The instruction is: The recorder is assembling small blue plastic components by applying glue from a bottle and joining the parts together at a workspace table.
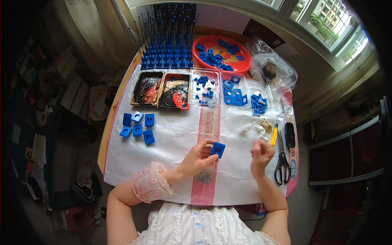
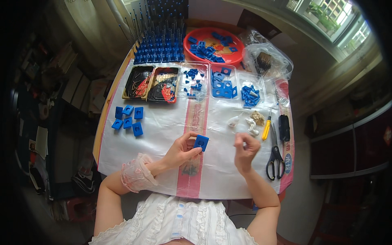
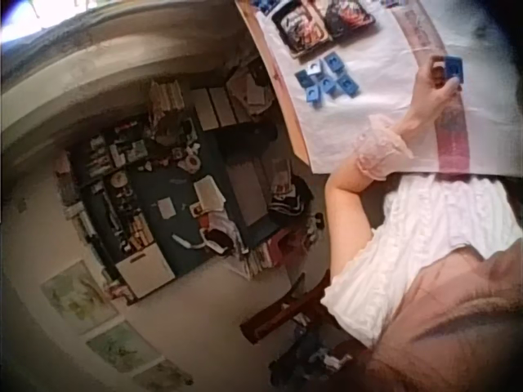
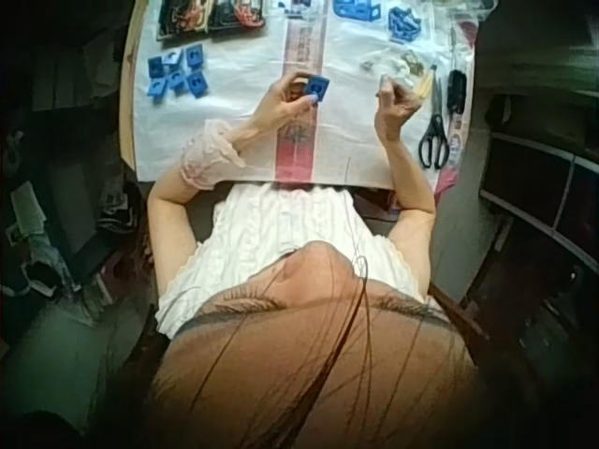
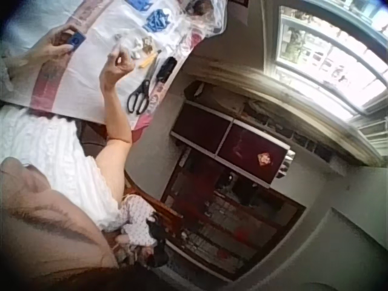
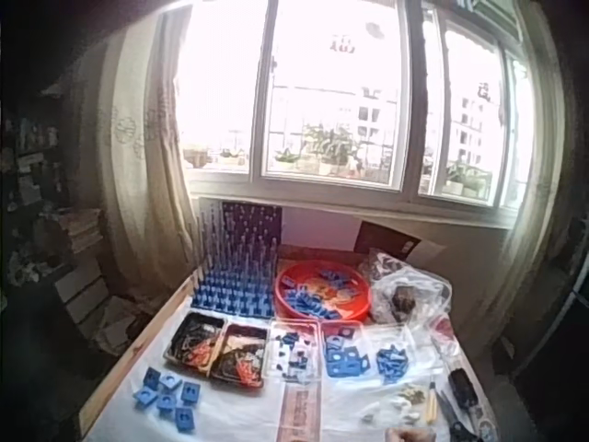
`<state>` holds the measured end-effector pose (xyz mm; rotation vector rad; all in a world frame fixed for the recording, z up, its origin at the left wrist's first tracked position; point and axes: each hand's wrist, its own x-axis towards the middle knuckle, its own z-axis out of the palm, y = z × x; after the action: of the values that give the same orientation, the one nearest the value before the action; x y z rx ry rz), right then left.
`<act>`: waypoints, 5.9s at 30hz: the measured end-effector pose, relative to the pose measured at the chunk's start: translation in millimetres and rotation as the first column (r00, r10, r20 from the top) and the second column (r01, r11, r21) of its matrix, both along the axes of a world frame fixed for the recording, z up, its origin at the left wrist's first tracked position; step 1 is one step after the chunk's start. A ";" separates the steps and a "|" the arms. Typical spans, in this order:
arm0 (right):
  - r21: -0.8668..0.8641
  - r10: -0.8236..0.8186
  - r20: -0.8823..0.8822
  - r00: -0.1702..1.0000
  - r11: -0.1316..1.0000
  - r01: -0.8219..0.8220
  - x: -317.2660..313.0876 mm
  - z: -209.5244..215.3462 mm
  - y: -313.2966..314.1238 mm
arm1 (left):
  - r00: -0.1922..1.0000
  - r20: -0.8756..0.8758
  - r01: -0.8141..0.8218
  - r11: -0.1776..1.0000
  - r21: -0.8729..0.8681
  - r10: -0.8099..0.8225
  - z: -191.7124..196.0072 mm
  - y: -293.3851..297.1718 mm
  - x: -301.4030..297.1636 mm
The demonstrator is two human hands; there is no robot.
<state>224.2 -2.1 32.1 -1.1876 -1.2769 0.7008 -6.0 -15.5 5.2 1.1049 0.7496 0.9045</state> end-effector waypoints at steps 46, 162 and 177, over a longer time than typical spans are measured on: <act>0.038 -0.147 0.550 0.822 0.988 0.151 75.5 45.0 151.6 | 1.000 0.002 0.025 1.000 -0.010 -0.025 -0.1 -1.4 2.1; -0.448 0.821 0.044 0.569 0.525 -0.723 -151.7 -27.8 95.1 | 0.874 -0.145 0.033 0.242 0.970 0.464 22.1 18.0 -27.9; -0.318 0.350 0.744 0.570 0.935 -0.159 -3.6 20.4 203.8 | 0.870 -0.191 0.017 0.360 0.933 0.455 19.7 18.7 -24.2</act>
<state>220.6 201.7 52.5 -1.6005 -2.2163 0.5220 -30.1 3.2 25.0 2.3369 0.7511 1.4213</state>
